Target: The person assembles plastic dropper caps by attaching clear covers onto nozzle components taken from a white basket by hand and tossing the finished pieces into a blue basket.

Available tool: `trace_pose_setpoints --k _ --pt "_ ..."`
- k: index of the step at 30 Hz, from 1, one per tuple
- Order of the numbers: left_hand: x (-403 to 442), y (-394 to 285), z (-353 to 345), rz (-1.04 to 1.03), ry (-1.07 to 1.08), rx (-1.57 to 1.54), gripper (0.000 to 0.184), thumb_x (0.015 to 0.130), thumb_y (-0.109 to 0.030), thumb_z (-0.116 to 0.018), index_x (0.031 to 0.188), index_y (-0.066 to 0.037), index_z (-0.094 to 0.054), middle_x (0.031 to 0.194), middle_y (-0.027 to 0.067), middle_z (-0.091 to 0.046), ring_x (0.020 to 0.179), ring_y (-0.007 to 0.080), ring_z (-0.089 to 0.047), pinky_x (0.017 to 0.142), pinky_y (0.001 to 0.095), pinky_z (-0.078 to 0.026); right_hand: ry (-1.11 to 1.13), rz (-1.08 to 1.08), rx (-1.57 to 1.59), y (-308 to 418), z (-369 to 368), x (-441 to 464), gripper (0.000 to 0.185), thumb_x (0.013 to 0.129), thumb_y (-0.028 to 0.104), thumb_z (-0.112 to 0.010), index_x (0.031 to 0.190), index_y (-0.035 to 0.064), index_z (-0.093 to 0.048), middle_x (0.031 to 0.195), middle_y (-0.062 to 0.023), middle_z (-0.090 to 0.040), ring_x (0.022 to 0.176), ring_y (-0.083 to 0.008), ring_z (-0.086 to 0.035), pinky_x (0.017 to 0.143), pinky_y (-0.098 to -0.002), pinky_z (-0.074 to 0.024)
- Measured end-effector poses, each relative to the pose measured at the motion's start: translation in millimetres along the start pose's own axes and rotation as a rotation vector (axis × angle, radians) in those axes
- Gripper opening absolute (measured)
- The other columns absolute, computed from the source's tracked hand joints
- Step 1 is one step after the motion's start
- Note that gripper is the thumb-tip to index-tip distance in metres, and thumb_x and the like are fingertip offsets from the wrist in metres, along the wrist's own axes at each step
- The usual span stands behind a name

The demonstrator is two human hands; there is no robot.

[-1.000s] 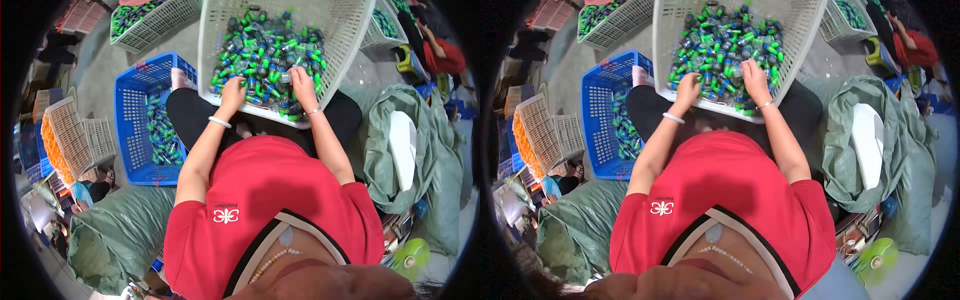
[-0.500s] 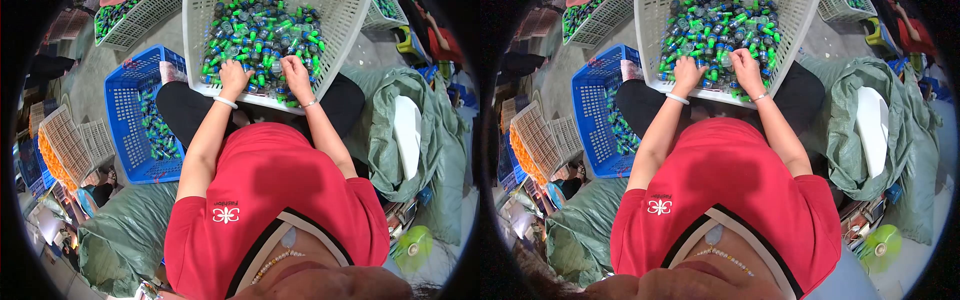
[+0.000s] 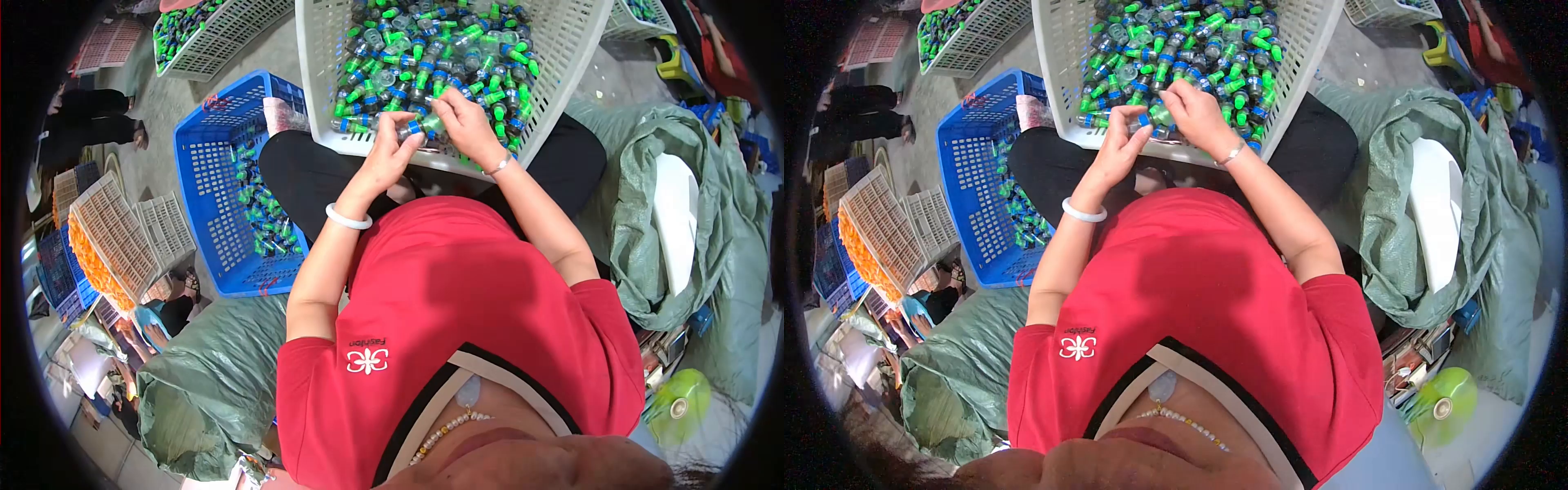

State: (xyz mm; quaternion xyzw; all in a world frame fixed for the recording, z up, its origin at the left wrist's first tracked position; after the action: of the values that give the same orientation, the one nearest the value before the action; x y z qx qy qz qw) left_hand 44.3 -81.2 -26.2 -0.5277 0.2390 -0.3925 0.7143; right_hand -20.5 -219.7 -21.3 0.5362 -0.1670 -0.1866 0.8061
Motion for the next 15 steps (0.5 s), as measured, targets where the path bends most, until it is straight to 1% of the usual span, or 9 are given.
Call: trace_pose_setpoints --k 1,2,5,6,9,10,13,14,15 --pt "0 -8 4 -0.071 -0.054 0.018 0.035 0.092 -0.014 -0.058 0.123 -0.006 -0.044 0.095 0.008 -0.057 0.083 0.0195 -0.055 0.075 0.0342 -0.047 0.017 -0.064 0.024 -6 -4 0 0.021 0.094 0.024 -0.057 0.095 0.0025 -0.057 0.072 -0.0181 -0.06 0.067 -0.0323 -0.062 0.06 -0.0393 -0.0472" --pt "-2 -8 0 -0.072 -0.054 0.021 0.035 0.092 -0.014 -0.058 0.123 -0.006 -0.044 0.095 0.008 -0.057 0.083 0.0195 -0.055 0.075 0.0342 -0.047 0.016 -0.062 0.027 -5 -7 -3 0.021 0.094 0.024 -0.057 0.095 0.0025 -0.057 0.072 -0.0181 -0.06 0.067 -0.0323 -0.062 0.06 -0.0393 -0.0472" --pt "-11 33 -34 0.398 0.03 -0.509 0.031 0.093 -0.013 -0.057 0.12 -0.006 -0.043 0.094 0.0074 -0.057 0.076 0.0134 -0.053 0.066 0.0279 -0.045 -0.124 -0.096 -0.115 0 -2 -13 0.021 0.095 0.024 -0.055 0.098 0.0029 -0.055 0.07 -0.0185 -0.059 0.068 -0.0339 -0.063 0.061 -0.0422 -0.047" --pt "-14 30 -39 0.4 0.032 -0.509 0.031 0.093 -0.013 -0.057 0.12 -0.006 -0.043 0.094 0.0074 -0.057 0.076 0.0134 -0.053 0.066 0.0279 -0.045 -0.124 -0.098 -0.114 -2 -3 -15 0.021 0.095 0.024 -0.055 0.098 0.0029 -0.055 0.07 -0.0185 -0.059 0.068 -0.0339 -0.063 0.061 -0.0422 -0.047" --pt "-10 -27 -21 -0.091 -0.166 0.142 0.029 0.094 -0.016 -0.058 0.115 -0.005 -0.042 0.091 0.004 -0.054 0.067 0.012 -0.05 0.06 0.0268 -0.044 -0.153 -0.134 -0.109 -14 -2 -17 0.023 0.095 0.025 -0.054 0.102 0.0037 -0.054 0.073 -0.0182 -0.06 0.07 -0.034 -0.062 0.063 -0.0436 -0.047" --pt "-7 -28 -17 -0.098 -0.169 0.146 0.029 0.094 -0.016 -0.058 0.115 -0.005 -0.042 0.091 0.004 -0.054 0.067 0.012 -0.05 0.06 0.0268 -0.044 -0.156 -0.126 -0.108 -7 3 -16 0.023 0.095 0.025 -0.054 0.102 0.0037 -0.054 0.073 -0.0182 -0.06 0.07 -0.034 -0.062 0.063 -0.0436 -0.047" --pt "-13 21 -24 0.459 0.043 -0.596 0.026 0.095 -0.016 -0.056 0.114 -0.007 -0.042 0.087 0.0021 -0.052 0.066 0.0063 -0.044 0.058 0.0221 -0.04 0.109 0.136 0.022 37 -3 -25 0.025 0.093 0.027 -0.056 0.104 0.0048 -0.054 0.076 -0.0166 -0.061 0.072 -0.0344 -0.062 0.065 -0.0432 -0.0473" --pt "-15 21 -18 0.464 0.038 -0.595 0.026 0.095 -0.016 -0.056 0.114 -0.007 -0.042 0.087 0.0021 -0.052 0.066 0.0063 -0.044 0.058 0.0221 -0.04 0.114 0.135 0.026 38 2 -24 0.025 0.093 0.027 -0.056 0.104 0.0048 -0.054 0.076 -0.0166 -0.061 0.072 -0.0344 -0.062 0.065 -0.0432 -0.0473" --pt "-18 16 -18 0.476 0.127 -0.601 0.025 0.095 -0.017 -0.056 0.114 -0.007 -0.042 0.088 0.0025 -0.052 0.068 0.0062 -0.045 0.058 0.0225 -0.04 0.165 0.264 -0.079 49 2 -27 0.026 0.093 0.028 -0.057 0.103 0.0044 -0.055 0.077 -0.0149 -0.061 0.072 -0.0317 -0.062 0.064 -0.0404 -0.0471"
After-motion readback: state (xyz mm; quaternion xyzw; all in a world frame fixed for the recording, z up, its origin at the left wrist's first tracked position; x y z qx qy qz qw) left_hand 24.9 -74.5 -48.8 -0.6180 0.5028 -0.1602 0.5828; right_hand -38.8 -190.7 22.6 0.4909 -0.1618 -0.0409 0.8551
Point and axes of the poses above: each hand's wrist, its own x-axis towards the middle knuckle, its own z-axis out of the back of the hand, y = z × x, the point moved 9 cm from there along x, towards the middle knuckle
